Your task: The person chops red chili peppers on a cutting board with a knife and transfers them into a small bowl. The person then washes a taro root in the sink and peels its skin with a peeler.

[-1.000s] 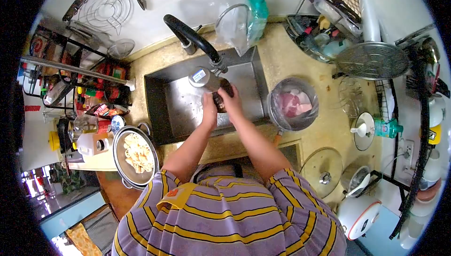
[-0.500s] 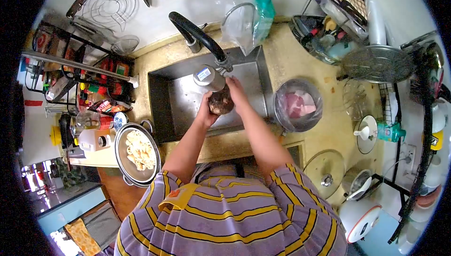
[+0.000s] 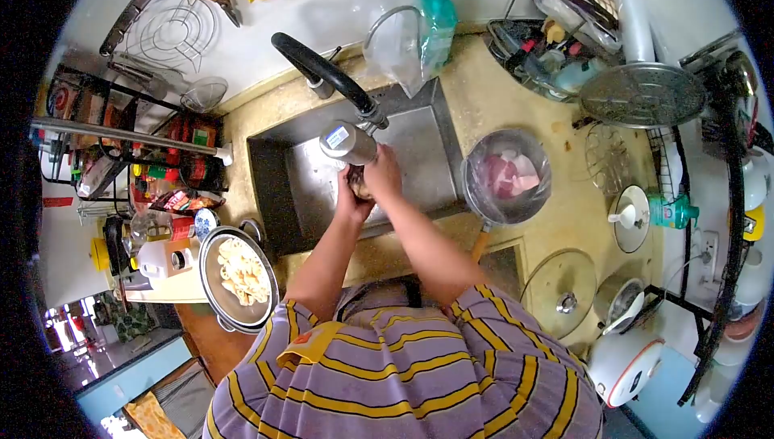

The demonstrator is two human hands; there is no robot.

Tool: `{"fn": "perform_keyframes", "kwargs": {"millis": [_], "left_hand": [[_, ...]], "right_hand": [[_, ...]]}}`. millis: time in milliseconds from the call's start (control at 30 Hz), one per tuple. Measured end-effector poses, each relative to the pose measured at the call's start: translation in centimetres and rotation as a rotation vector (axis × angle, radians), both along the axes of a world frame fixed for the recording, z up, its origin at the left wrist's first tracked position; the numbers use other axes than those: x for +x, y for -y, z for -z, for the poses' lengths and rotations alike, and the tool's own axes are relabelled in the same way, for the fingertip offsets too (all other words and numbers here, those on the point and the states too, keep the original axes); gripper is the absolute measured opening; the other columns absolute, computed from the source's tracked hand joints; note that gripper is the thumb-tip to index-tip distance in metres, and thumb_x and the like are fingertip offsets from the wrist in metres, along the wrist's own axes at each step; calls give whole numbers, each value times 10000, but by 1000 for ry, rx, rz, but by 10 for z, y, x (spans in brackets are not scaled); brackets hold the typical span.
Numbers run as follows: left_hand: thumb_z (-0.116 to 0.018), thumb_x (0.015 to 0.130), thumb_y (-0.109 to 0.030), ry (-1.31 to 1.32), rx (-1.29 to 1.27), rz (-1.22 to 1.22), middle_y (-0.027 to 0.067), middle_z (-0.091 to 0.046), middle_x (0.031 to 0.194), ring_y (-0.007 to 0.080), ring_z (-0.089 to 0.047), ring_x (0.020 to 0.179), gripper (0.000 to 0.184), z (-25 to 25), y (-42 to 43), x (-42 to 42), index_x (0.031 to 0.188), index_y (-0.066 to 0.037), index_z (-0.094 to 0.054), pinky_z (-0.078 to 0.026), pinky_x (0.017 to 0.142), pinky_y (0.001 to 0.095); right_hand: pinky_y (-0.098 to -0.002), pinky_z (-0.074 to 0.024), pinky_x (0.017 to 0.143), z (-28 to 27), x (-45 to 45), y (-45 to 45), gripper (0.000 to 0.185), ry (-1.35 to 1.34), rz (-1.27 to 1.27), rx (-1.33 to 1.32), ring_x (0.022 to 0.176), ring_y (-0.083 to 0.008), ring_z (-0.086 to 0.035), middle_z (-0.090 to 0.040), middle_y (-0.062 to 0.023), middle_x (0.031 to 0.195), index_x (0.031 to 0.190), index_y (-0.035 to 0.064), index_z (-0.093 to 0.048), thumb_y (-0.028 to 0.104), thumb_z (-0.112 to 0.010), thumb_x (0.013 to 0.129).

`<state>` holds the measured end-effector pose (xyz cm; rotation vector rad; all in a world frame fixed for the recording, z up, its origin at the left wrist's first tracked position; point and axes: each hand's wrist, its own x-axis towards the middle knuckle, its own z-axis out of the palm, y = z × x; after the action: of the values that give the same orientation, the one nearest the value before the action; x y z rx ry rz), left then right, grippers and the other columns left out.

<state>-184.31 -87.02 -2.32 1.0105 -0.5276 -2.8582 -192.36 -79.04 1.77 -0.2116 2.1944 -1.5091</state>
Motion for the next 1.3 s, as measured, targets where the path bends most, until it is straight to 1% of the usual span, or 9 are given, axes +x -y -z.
{"fn": "perform_keyframes", "kwargs": {"millis": [100, 233, 300, 367, 467, 600, 700, 1167, 1300], "left_hand": [[-522, 977, -563, 39, -74, 91, 82, -657, 1335, 279, -635, 1218, 605, 1, -5, 16, 1384, -119, -574, -498, 1064, 477], [-566, 963, -546, 84, -108, -24, 78, -683, 1283, 286, -644, 1172, 594, 16, -9, 3, 1349, -97, -599, -500, 1049, 456], [-610, 949, -487, -151, 79, 74, 63, -589, 1396, 261, -586, 1264, 579, 58, 9, 1, 1465, -275, -452, -502, 1032, 469], [-605, 956, -478, -86, 10, 31, 67, -559, 1437, 274, -577, 1284, 590, 46, 4, -4, 1479, -283, -413, -505, 1028, 471], [-599, 959, -480, 49, -66, 34, 71, -532, 1469, 283, -560, 1311, 597, 29, 3, -7, 1484, -282, -395, -505, 1027, 482], [-538, 954, -564, 78, -38, 211, 123, -680, 1294, 299, -667, 1166, 629, 5, 0, 8, 1361, -87, -588, -530, 1029, 470], [-552, 939, -577, 114, 60, 249, 134, -675, 1303, 303, -665, 1188, 656, -18, -2, 13, 1369, -83, -590, -554, 1015, 484], [-572, 1023, -406, 187, -579, 46, 111, -674, 1246, 218, -638, 1140, 483, 44, -12, -46, 1298, -10, -614, -498, 977, 369], [-561, 1025, -480, 99, -312, 236, 113, -685, 1269, 265, -664, 1157, 508, 68, 18, -59, 1341, -85, -611, -540, 999, 459]], "right_hand": [[-436, -490, 993, 89, -50, 12, 508, 536, -81, -140, 1175, -386, -640, -663, -281, 1234, 1215, -42, -643, 386, -448, 1024], [-508, -415, 1112, 35, 5, 3, 447, -127, 59, 245, 1260, -453, -556, -580, -294, 1367, 1324, -52, -584, 250, -478, 1013], [-545, -343, 1144, 41, 45, 4, 463, -487, 55, 263, 1347, -521, -400, -441, -324, 1459, 1350, -53, -500, 217, -537, 977], [-547, -411, 1089, 35, 47, 6, 477, -643, 144, 317, 1273, -496, -502, -556, -307, 1344, 1310, -47, -546, 267, -585, 953], [-515, -402, 1129, 18, -1, 12, 502, -50, -27, 387, 1314, -438, -513, -541, -263, 1407, 1386, -29, -532, 233, -537, 957], [-429, -524, 883, 115, -84, -2, 352, 707, -115, -138, 945, -254, -682, -726, -88, 1069, 1115, 69, -700, 379, -630, 965], [-369, -567, 760, 78, -90, -35, 383, 1066, -131, -460, 800, -194, -703, -740, -40, 900, 963, 98, -717, 480, -716, 928], [-328, -517, 785, 31, -60, -52, 260, 232, 435, -331, 832, -178, -660, -713, -66, 916, 1043, -5, -727, 191, -675, 880], [-321, -524, 805, 28, -45, -61, 254, 30, 412, -361, 836, -166, -663, -719, -60, 918, 1056, 16, -733, 174, -698, 860]]}}
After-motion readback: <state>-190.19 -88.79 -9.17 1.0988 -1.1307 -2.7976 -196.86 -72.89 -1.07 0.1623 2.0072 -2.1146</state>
